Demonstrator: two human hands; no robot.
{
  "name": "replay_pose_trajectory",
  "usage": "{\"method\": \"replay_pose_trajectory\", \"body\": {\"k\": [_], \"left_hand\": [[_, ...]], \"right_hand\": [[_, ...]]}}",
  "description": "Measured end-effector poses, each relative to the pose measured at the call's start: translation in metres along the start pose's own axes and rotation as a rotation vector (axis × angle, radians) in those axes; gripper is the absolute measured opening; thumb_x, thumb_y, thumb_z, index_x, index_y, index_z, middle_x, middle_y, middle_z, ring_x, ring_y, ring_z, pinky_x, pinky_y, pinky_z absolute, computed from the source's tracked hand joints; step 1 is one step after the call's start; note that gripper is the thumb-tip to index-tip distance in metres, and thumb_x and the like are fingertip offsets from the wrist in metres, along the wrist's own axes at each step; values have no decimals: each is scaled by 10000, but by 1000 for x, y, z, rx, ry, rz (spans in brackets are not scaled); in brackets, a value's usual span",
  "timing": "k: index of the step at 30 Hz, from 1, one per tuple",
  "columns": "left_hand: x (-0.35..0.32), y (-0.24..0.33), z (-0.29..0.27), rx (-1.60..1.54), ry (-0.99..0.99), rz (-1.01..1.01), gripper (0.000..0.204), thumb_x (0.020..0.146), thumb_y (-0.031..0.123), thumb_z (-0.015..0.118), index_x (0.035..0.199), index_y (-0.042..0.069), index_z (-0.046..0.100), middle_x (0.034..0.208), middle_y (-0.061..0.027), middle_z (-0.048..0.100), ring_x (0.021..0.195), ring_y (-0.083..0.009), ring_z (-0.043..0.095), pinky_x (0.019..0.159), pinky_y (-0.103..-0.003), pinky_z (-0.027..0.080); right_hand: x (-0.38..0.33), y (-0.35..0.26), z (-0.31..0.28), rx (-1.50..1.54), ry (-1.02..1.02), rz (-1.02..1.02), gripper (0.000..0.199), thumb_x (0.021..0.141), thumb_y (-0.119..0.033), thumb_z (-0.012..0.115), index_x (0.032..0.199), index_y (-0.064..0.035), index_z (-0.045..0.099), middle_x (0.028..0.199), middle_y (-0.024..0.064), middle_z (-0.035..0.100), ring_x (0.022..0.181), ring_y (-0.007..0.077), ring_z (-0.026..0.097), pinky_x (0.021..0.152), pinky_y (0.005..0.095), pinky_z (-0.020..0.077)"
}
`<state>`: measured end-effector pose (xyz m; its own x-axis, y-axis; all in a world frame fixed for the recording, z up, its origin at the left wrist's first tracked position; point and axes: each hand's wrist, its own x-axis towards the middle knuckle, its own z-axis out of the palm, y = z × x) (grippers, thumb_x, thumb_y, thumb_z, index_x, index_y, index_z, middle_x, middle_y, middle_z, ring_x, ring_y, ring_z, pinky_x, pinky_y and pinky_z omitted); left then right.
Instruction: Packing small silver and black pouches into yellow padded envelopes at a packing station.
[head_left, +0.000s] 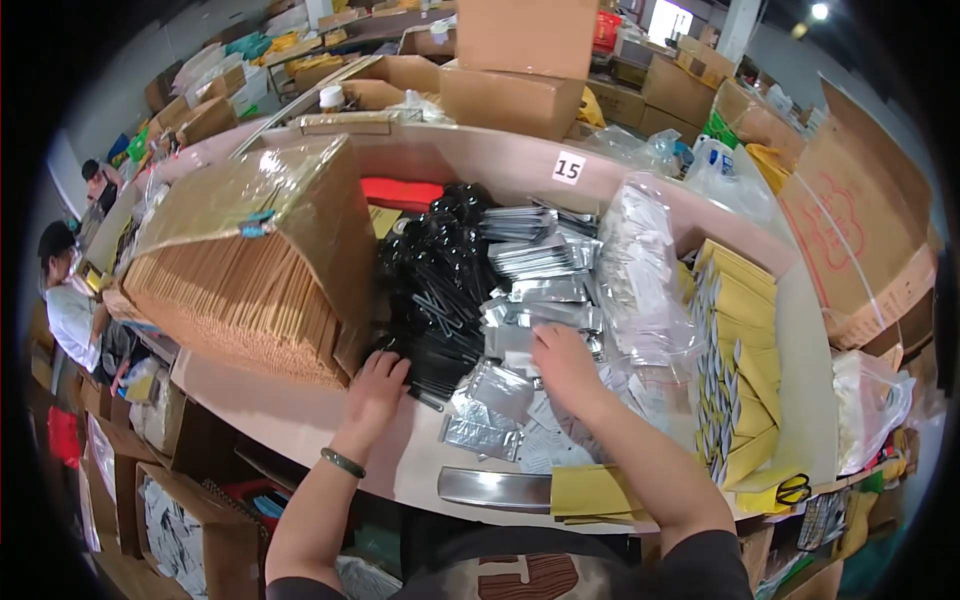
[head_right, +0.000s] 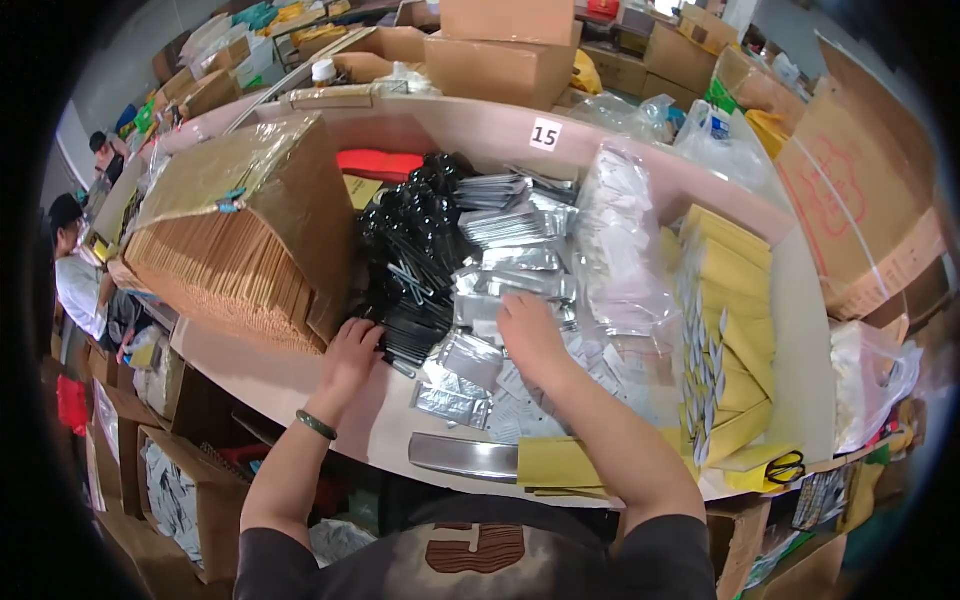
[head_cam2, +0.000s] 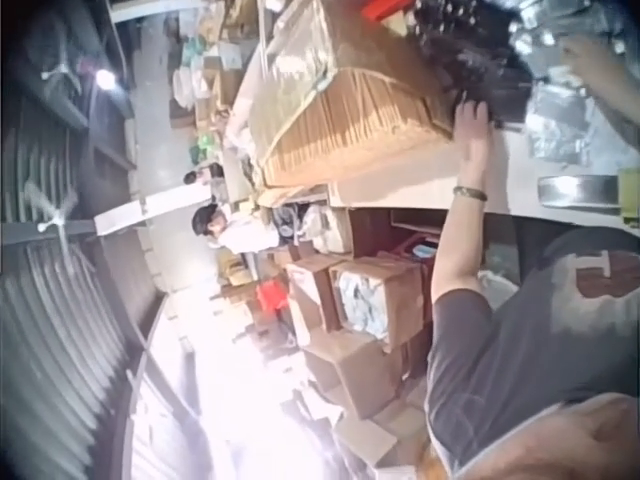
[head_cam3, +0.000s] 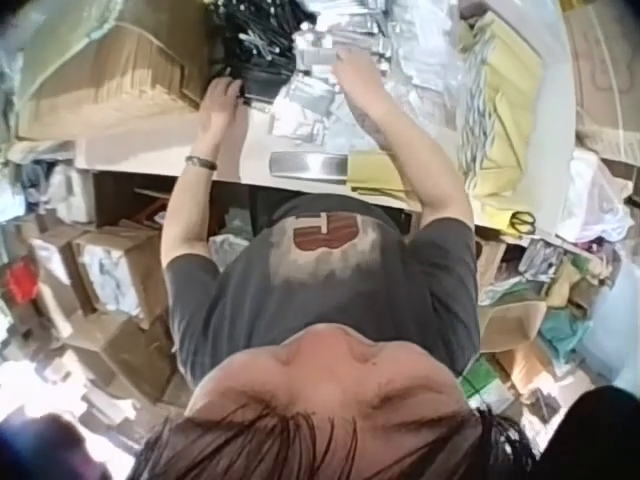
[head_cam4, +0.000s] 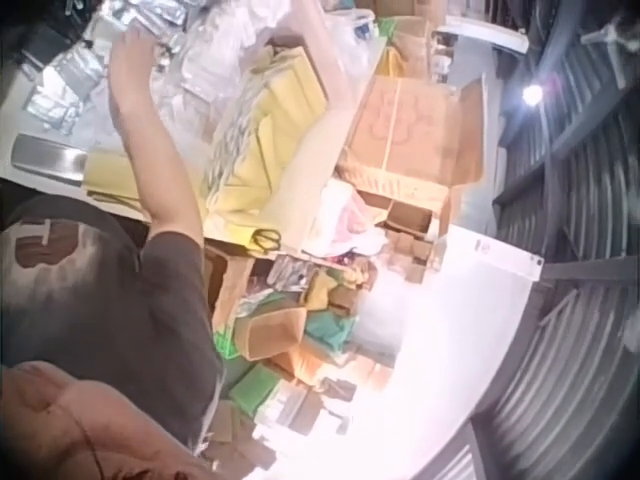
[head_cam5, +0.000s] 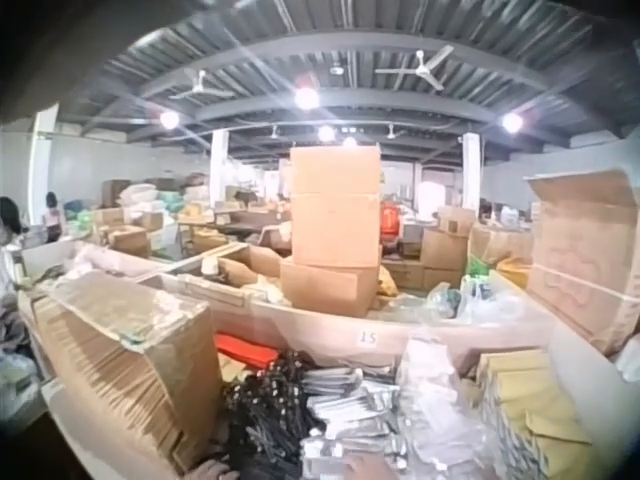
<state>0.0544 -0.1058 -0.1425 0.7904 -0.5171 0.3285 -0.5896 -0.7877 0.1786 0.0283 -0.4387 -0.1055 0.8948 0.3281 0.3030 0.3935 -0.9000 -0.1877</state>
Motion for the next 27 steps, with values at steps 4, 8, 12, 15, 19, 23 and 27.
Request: {"method": "replay_pose_trajectory", "body": {"k": [4, 8, 12, 15, 19, 23, 27], "left_hand": [[28, 4, -15, 39, -178, 61, 371, 756, 167, 759, 1079, 94, 592, 1067, -102, 583, 1072, -322, 554, 914, -426, 464], [41, -23, -7, 5, -249, 248, 304, 750, 169, 770, 973, 95, 577, 995, -101, 576, 992, -328, 557, 855, -444, 464], [50, -21, -11, -32, -288, 191, 281, 745, 162, 779, 926, 85, 578, 973, -108, 574, 976, -330, 574, 815, -448, 485], [40, -20, -20, -65, -299, 101, 266, 752, 129, 779, 951, 74, 612, 981, -123, 599, 965, -341, 614, 785, -455, 509], [58, 23, -39, -482, -641, -506, 360, 996, 355, 429, 1040, 83, 660, 974, -106, 710, 776, -235, 694, 712, -374, 529], [44, 12, -4, -348, -509, -331, 173, 854, 204, 584, 919, 102, 708, 920, -130, 709, 928, -311, 678, 781, -440, 515], [35, 5, -17, -90, -200, -36, 116, 797, 146, 651, 884, 104, 716, 920, -129, 709, 889, -317, 682, 760, -451, 525]], "right_hand": [[-34, -4, -5, 9, 78, -106, 102, 735, -74, 612, 803, -8, 648, 1033, 143, 590, 1056, 313, 565, 934, 449, 454], [-38, -6, 6, -100, 75, -195, 134, 721, -87, 622, 816, 8, 628, 1036, 140, 567, 1040, 329, 549, 916, 451, 464], [-38, -6, 10, -147, 115, -165, 301, 721, -82, 644, 1012, -6, 652, 1056, 117, 580, 1059, 321, 553, 911, 430, 469], [-36, -14, 22, -15, 59, -6, 231, 751, -81, 606, 967, -9, 646, 1024, 129, 587, 1017, 326, 555, 880, 436, 473], [-66, -9, 1, -6, 170, -246, 154, 755, -145, 652, 898, -112, 699, 980, 117, 625, 973, 335, 585, 858, 476, 466], [-65, -24, -8, 204, 273, -100, 163, 780, -65, 676, 941, -58, 661, 928, 152, 633, 869, 349, 618, 761, 444, 494], [-72, -66, -39, 717, -117, 438, 244, 834, -97, 696, 1065, -34, 653, 935, 170, 665, 768, 335, 652, 689, 411, 504]]}}
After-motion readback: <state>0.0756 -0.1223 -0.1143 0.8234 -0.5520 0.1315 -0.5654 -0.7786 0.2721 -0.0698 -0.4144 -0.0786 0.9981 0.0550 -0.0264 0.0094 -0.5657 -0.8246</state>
